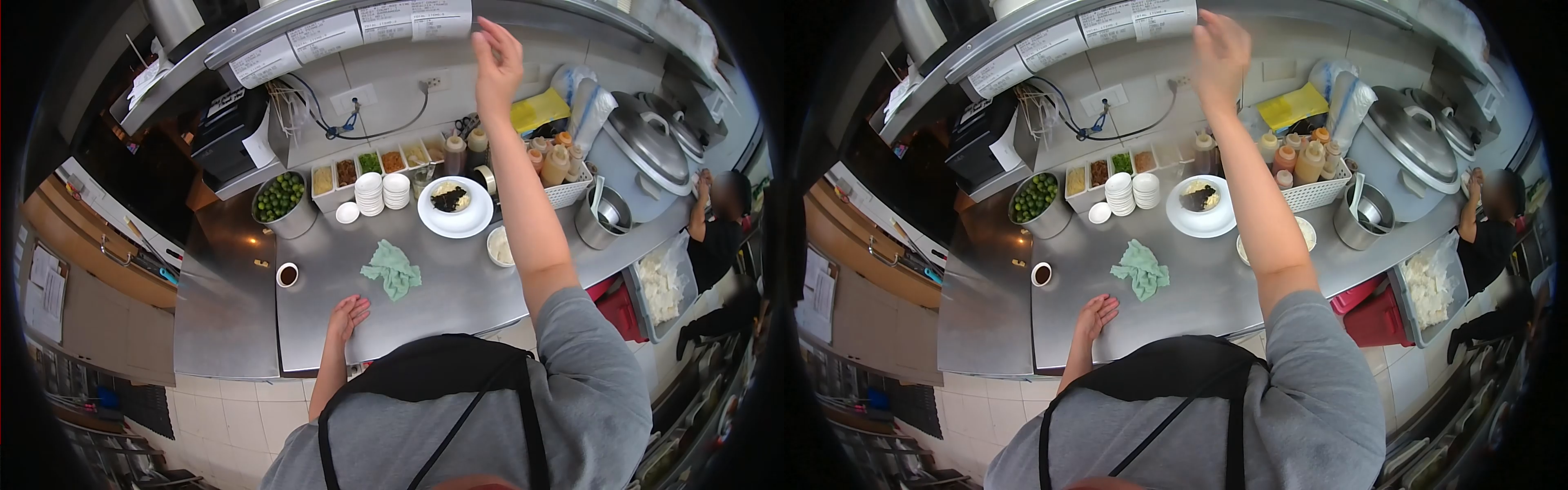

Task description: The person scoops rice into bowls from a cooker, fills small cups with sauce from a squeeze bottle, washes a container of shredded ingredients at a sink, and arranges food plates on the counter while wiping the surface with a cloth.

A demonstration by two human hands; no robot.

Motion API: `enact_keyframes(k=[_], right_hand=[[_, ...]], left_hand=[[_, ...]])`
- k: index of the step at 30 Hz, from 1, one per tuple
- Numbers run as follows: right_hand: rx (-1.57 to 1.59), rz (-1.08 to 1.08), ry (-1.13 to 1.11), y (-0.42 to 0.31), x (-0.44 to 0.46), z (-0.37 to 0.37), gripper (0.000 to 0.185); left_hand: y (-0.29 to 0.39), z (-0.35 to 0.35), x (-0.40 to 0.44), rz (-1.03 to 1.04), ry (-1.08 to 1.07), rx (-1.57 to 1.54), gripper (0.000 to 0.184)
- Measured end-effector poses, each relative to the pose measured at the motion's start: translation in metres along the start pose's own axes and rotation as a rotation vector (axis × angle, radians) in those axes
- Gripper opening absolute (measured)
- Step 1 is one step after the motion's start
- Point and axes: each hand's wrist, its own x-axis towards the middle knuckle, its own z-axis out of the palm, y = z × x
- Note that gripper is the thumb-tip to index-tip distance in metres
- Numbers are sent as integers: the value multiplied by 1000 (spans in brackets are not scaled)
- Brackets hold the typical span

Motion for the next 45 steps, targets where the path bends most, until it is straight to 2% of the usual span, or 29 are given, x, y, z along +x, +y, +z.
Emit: enact_keyframes(k=[2, 4, 6, 7, 8, 10, 11, 12, 14, 15, 16, 18, 19, 20, 22, 26, 28, 29, 31, 34, 37, 39, 42, 44, 45], right_hand=[[-19, 46, 215, -2, -14, -12, 11], [37, 281, 77, 11, -44, -25, 12], [-75, 460, -301, 14, -96, -31, 11], [-59, 250, -357, 24, -133, -26, 9], [23, 246, -512, 17, -164, -25, 8], [-118, 308, -872, -4, -212, -33, 11], [-139, 514, -1083, -10, -233, -38, 19], [-130, 524, -1106, -9, -254, -44, 19], [-280, 160, -1547, -10, -296, -53, 25], [-358, 121, -1690, -19, -309, -57, 32], [-318, 116, -1726, -22, -324, -60, 32], [-487, -177, -1710, -16, -361, -69, 30], [-559, -324, -1688, 2, -385, -72, 22], [-536, -330, -1702, 5, -383, -70, 22], [-470, -207, -1675, 4, -366, -65, 13], [-430, -83, -1574, 6, -332, -69, 7], [-408, 81, -1508, 4, -313, -77, 10], [-414, 85, -1509, 1, -305, -81, 10], [-367, 154, -1347, -4, -289, -91, 23], [-337, 266, -1312, -1, -269, -110, 31], [-307, 302, -1219, 5, -254, -133, 28], [-336, 317, -1178, 11, -245, -147, 26], [-356, 371, -1062, 4, -210, -155, 25], [-456, 349, -1004, 8, -183, -168, 24], [-512, 329, -973, 13, -173, -173, 24]], left_hand=[[-1, 2, -1, 8, 14, 0, 29], [1, 3, -3, 15, 28, 1, 29], [2, 3, -5, 26, 38, -30, 31], [-1, -5, -2, 20, 40, -34, 31], [-4, -19, 3, 69, 120, -108, 33], [-5, -54, 11, 136, 235, -250, 35], [-2, -70, 15, 154, 268, -318, 35], [3, -84, 17, 165, 338, -374, 36], [20, -111, 20, 192, 435, -482, 39], [29, -121, 23, 210, 460, -533, 41], [42, -121, 23, 209, 519, -550, 44], [62, -132, 28, 221, 538, -639, 45], [73, -129, 30, 238, 583, -672, 46], [83, -125, 31, 239, 598, -675, 46], [96, -121, 38, 248, 638, -667, 42], [108, -114, 49, 238, 646, -663, 37], [113, -114, 53, 235, 640, -662, 37], [116, -113, 56, 253, 643, -640, 37], [119, -113, 70, 259, 631, -608, 38], [120, -117, 90, 395, 655, -612, 37], [105, -115, 125, 331, 630, -624, 35], [99, -87, 147, 303, 504, -474, 37], [108, -41, 187, 221, 430, -240, 45], [118, -15, 211, 159, 561, 237, 53], [116, -5, 221, 258, 645, 373, 51]])
